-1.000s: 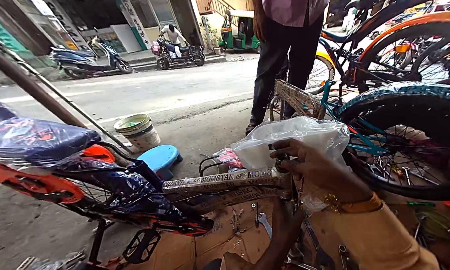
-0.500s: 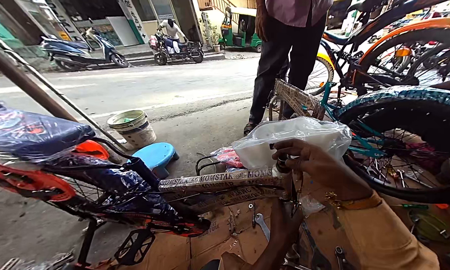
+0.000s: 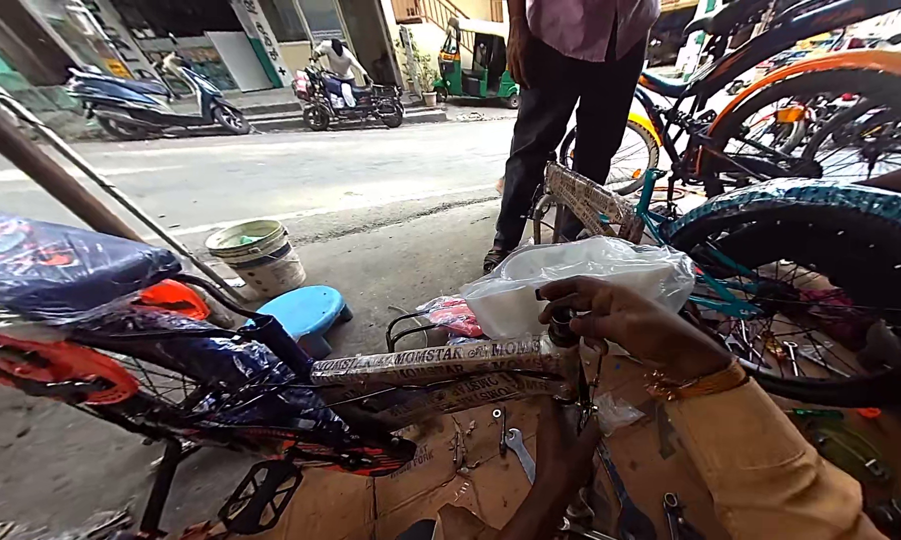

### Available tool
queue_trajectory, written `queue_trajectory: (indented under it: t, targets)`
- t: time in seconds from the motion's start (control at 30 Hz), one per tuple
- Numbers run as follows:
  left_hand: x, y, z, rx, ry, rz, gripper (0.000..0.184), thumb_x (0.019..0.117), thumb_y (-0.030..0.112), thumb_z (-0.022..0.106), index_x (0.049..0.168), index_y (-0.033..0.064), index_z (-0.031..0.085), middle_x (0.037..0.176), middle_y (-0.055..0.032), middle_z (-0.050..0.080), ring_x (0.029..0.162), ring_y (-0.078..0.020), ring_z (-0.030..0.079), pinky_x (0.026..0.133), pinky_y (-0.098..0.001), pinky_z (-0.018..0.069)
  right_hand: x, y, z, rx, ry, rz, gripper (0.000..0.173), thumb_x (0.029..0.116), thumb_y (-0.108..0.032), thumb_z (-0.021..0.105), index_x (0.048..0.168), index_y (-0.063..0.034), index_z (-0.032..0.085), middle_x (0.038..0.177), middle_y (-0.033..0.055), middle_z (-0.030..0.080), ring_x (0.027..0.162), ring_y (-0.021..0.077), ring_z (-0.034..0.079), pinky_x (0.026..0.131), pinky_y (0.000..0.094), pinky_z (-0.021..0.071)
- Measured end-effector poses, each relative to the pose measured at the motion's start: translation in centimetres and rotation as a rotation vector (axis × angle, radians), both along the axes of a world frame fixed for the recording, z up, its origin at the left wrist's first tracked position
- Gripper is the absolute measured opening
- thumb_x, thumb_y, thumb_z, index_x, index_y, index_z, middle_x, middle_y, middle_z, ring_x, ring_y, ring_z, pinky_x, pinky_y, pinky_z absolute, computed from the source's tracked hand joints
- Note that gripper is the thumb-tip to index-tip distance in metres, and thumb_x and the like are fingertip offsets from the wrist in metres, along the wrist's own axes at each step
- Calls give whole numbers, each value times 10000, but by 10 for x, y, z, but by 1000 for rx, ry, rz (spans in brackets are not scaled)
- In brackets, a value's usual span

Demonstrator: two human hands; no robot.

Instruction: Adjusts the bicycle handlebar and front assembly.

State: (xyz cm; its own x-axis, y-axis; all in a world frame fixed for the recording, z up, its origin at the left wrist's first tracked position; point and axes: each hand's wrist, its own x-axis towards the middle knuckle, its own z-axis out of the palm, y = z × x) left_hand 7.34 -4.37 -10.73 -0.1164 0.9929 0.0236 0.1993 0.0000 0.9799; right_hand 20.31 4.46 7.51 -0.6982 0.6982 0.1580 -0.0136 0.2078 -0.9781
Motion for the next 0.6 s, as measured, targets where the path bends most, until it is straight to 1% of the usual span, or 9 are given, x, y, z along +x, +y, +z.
queue_trajectory:
  t: [0.03, 0.1, 0.17, 0.23, 0.3, 0.37, 0.4, 0.47, 0.6]
  targets:
    - [0, 1, 1, -11, 9, 1, 750, 806, 301, 773, 1402, -20, 452, 1219, -144, 645, 1106, -184, 655, 952, -383, 565, -4, -8, -2, 39, -1, -97, 470, 965, 27, 525, 1416, -102, 543, 1214, 93, 708, 728, 113, 633, 534, 223, 470]
    - [-1, 0, 0, -4, 16, 8, 756, 796, 319, 777, 1391, -24, 462, 1211, -143, 649, 1105, -184, 654, 953, -391, 562, -20, -39, -7, 167, -57, -413, 376, 971, 24, 609, 1307, -145, 614, 1133, 32, 752, 826, 156, 725, 649, 306, 599]
    - [-2, -1, -3, 41, 9, 14, 770, 775, 338, 774, 1375, -41, 474, 1202, -139, 654, 1110, -172, 652, 967, -389, 557, -44, -59, -23, 352, -105, -754, 288, 933, -50, 710, 1180, -187, 655, 993, -25, 759, 703, 152, 706, 573, 367, 597]
    - [-2, -3, -3, 60, 11, 9, 775, 768, 350, 775, 1365, -49, 482, 1193, -134, 657, 1106, -164, 650, 973, -379, 551, -53, -64, -33, 467, -122, -899, 268, 907, -105, 745, 1149, -189, 666, 907, -26, 736, 579, 144, 632, 509, 391, 547]
    - [-2, -1, -3, 53, 2, 1, 785, 776, 351, 774, 1382, -42, 466, 1225, -141, 646, 1131, -172, 644, 981, -386, 551, -41, -58, -25, 373, -121, -747, 253, 938, -121, 732, 1173, -189, 669, 977, -25, 742, 621, 136, 645, 530, 349, 558]
    - [-2, 0, -4, 34, -9, 0, 784, 787, 334, 773, 1402, -32, 453, 1234, -146, 642, 1128, -180, 646, 970, -392, 558, -22, -41, -9, 200, -98, -431, 302, 976, -69, 668, 1265, -145, 628, 1153, 15, 722, 867, 151, 713, 689, 319, 613]
    - [-2, 0, -3, 35, -11, 0, 780, 790, 325, 774, 1405, -27, 450, 1231, -146, 642, 1121, -179, 648, 965, -389, 561, -14, -27, -4, 139, -89, -281, 361, 988, -43, 629, 1336, -132, 586, 1214, 35, 711, 924, 155, 705, 699, 296, 586]
    - [-1, 2, -1, 35, -7, 2, 777, 792, 324, 771, 1407, -27, 450, 1220, -144, 644, 1108, -178, 652, 956, -384, 563, -2, -2, 0, 98, -77, -48, 460, 994, -24, 552, 1443, -116, 513, 1294, 67, 677, 858, 138, 666, 600, 242, 512]
    - [-1, 4, 0, 1, 16, 1, 750, 807, 323, 762, 1394, -28, 454, 1198, -144, 645, 1084, -183, 657, 939, -383, 566, 4, 12, 1, 35, -55, 99, 499, 1013, -18, 495, 1502, -113, 477, 1342, 86, 640, 708, 92, 576, 524, 211, 431]
